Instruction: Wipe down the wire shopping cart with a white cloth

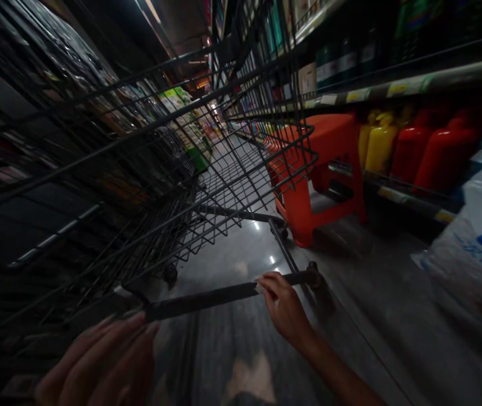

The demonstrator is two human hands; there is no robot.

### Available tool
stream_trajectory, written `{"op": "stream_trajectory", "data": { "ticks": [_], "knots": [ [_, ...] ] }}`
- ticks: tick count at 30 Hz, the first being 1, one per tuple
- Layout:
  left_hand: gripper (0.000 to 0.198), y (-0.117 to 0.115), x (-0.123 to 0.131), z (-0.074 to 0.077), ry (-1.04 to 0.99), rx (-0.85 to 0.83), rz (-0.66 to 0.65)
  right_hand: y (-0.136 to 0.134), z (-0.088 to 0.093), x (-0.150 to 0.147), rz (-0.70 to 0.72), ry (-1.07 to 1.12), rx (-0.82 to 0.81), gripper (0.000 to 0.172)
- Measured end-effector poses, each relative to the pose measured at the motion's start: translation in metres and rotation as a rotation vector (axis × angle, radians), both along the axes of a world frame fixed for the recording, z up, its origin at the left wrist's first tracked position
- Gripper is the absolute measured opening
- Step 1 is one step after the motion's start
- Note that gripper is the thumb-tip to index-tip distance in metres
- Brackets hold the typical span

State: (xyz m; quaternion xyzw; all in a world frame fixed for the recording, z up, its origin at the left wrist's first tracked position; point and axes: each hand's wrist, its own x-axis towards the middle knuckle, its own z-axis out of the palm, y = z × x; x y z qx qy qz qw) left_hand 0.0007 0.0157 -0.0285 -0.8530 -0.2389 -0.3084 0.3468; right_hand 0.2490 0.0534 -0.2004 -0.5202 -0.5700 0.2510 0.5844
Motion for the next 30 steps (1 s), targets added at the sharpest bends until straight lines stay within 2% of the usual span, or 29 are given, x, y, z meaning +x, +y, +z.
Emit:
{"op": "stream_trajectory", "data": {
  "ticks": [2, 3, 7, 14, 17, 20, 22, 25, 27, 30],
  "knots": [
    [0.058, 0.015, 0.027, 0.014, -0.021, 0.065, 0.028, 0.001, -0.001, 0.000, 0.013, -0.013, 0.023, 0.026],
    [0.060, 0.021, 0.039, 0.020, -0.039, 0.063, 0.049, 0.002, -0.003, 0.003, 0.015, -0.019, 0.024, 0.027],
    [0.054, 0.039, 0.064, 0.028, -0.091, -0.056, 0.164, 0.005, -0.017, 0.023, -0.034, -0.030, -0.024, 0.027],
    [0.044, 0.059, 0.069, 0.024, -0.040, 0.012, 0.141, 0.011, -0.050, 0.065, -0.281, 0.018, -0.162, 0.023],
    [0.039, 0.059, 0.065, 0.029, -0.033, 0.011, 0.114, 0.011, -0.065, 0.078, -0.423, 0.045, -0.207, 0.026],
    [0.038, 0.058, 0.058, 0.029, -0.001, 0.002, 0.093, 0.008, -0.074, 0.082, -0.483, 0.057, -0.228, 0.029],
    [0.041, 0.057, 0.053, 0.026, -0.004, 0.012, 0.080, 0.004, -0.073, 0.076, -0.473, 0.064, -0.221, 0.027],
    [0.053, 0.057, 0.045, 0.017, -0.072, 0.052, 0.066, -0.006, -0.061, 0.057, -0.415, 0.069, -0.192, 0.023],
    [0.059, 0.057, 0.040, 0.012, -0.113, 0.068, 0.066, -0.014, -0.048, 0.038, -0.337, 0.049, -0.160, 0.021],
    [0.059, 0.056, 0.032, 0.007, -0.156, 0.056, 0.060, -0.025, -0.030, 0.009, -0.181, 0.003, -0.086, 0.026]
  ]
}}
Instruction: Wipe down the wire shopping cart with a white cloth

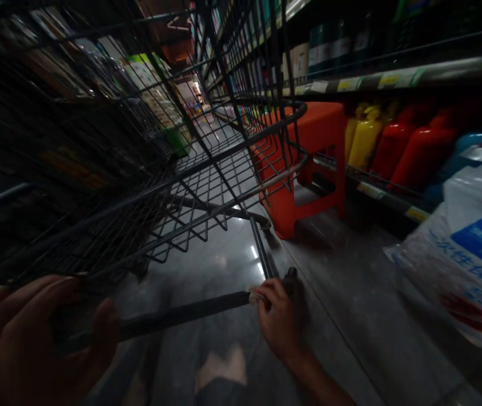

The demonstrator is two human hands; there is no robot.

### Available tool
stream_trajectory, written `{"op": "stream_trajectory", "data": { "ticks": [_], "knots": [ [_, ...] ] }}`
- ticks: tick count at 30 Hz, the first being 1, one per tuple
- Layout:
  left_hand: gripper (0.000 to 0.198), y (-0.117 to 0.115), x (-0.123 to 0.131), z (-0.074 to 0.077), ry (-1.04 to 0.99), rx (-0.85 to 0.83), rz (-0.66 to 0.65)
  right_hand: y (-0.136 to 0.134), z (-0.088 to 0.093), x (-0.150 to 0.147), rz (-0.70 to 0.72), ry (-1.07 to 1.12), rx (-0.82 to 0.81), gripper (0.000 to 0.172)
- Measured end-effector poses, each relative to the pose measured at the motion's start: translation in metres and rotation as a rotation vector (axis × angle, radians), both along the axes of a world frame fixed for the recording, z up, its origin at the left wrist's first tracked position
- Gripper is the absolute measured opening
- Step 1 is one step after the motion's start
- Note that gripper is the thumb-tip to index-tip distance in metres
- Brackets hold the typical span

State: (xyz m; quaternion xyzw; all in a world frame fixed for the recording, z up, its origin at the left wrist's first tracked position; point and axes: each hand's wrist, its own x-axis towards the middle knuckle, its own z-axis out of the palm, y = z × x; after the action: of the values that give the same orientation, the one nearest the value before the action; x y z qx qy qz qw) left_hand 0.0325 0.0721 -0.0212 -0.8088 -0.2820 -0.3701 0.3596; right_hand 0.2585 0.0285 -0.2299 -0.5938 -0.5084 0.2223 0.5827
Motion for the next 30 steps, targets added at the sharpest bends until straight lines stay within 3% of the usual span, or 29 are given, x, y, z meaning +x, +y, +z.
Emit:
{"op": "stream_trajectory", "data": {
  "ticks": [3, 7, 14, 18, 22, 26, 30],
  "knots": [
    [0.053, -0.001, -0.010, -0.001, -0.029, -0.033, 0.010, -0.007, 0.009, -0.022, 0.121, -0.006, 0.084, 0.030],
    [0.048, -0.002, -0.023, -0.003, -0.030, -0.043, 0.042, -0.013, 0.002, -0.030, 0.163, -0.030, 0.122, 0.034],
    [0.063, -0.006, -0.032, -0.005, -0.084, -0.058, 0.056, -0.018, -0.025, -0.004, 0.023, -0.086, 0.020, 0.025],
    [0.065, -0.008, -0.033, -0.007, -0.058, -0.075, 0.083, -0.014, -0.028, 0.025, -0.102, -0.072, -0.105, 0.019],
    [0.060, -0.010, -0.029, -0.006, -0.051, -0.070, 0.072, -0.014, -0.031, 0.042, -0.224, -0.041, -0.092, 0.020],
    [0.051, -0.010, -0.024, -0.005, -0.098, -0.077, 0.087, -0.019, -0.034, 0.028, -0.148, 0.025, -0.149, 0.020],
    [0.050, -0.011, -0.022, -0.007, -0.153, -0.116, 0.127, -0.025, -0.023, -0.003, -0.070, 0.063, -0.156, 0.022]
  ]
}}
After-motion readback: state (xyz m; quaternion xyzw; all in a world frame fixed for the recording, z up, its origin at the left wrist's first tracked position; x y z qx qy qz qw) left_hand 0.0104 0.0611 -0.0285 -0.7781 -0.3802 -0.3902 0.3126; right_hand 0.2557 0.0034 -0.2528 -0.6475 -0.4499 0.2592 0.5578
